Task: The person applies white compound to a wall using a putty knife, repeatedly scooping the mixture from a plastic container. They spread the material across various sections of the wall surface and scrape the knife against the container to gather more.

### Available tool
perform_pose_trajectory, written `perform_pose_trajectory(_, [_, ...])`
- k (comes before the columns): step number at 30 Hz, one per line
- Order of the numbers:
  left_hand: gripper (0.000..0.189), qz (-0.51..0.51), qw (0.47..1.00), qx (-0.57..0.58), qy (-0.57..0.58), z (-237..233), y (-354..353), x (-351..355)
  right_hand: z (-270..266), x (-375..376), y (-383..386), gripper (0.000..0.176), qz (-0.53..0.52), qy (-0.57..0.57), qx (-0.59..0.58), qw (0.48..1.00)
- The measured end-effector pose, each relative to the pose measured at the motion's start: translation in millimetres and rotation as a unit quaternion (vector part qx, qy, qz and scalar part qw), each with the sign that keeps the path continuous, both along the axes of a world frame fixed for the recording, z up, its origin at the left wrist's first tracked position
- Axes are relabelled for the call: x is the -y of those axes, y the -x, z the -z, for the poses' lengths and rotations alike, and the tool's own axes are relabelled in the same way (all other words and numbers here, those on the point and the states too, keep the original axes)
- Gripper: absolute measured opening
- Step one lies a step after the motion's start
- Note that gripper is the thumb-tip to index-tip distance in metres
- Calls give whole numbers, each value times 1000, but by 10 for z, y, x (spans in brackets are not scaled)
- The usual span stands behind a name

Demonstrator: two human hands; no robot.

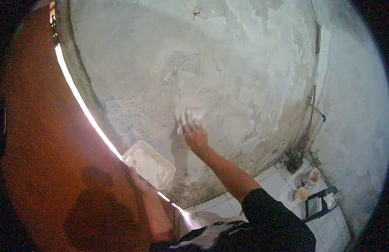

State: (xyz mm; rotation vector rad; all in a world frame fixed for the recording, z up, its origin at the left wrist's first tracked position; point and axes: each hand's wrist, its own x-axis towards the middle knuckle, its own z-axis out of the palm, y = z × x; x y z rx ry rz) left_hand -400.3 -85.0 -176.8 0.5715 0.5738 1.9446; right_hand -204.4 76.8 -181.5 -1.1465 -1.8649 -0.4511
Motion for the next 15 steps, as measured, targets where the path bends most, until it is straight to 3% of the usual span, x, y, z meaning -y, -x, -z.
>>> perform_pose_trajectory(3, [71, -28, 999, -16, 12, 133, 80, -63, 743, 212, 149, 57, -73, -9, 83, 994])
perform_pose_trajectory(6, [70, 0, 1000, 19, 14, -31, 45, 69, 730, 577, 15, 54, -99, -15, 104, 990])
perform_pose_trajectory(8, [69, -23, 1000, 0, -15, 187, 186, -16, 660, 670, -102, 44, -69, 156, 52, 984])
perform_pose_trajectory(10, [67, -59, 997, -30, -29, 303, 306, -63, 294, 677, -272, 32, -23, 227, -13, 973])
perform_pose_trajectory(11, [67, -60, 997, -29, -26, 240, 291, -14, 62, 637, -347, 22, -37, 170, -101, 980])
perform_pose_trajectory(12, [66, -47, 999, -10, -14, 119, 242, 74, -87, 530, -415, 22, -10, 107, -120, 987])
perform_pose_trajectory(13, [66, -34, 999, 9, -1, 59, 219, 121, -244, 398, -510, 30, -53, 12, -160, 986])
perform_pose_trajectory(15, [66, -22, 1000, 8, -12, 119, 234, 95, -782, 358, -564, 26, -62, -79, -192, 976])
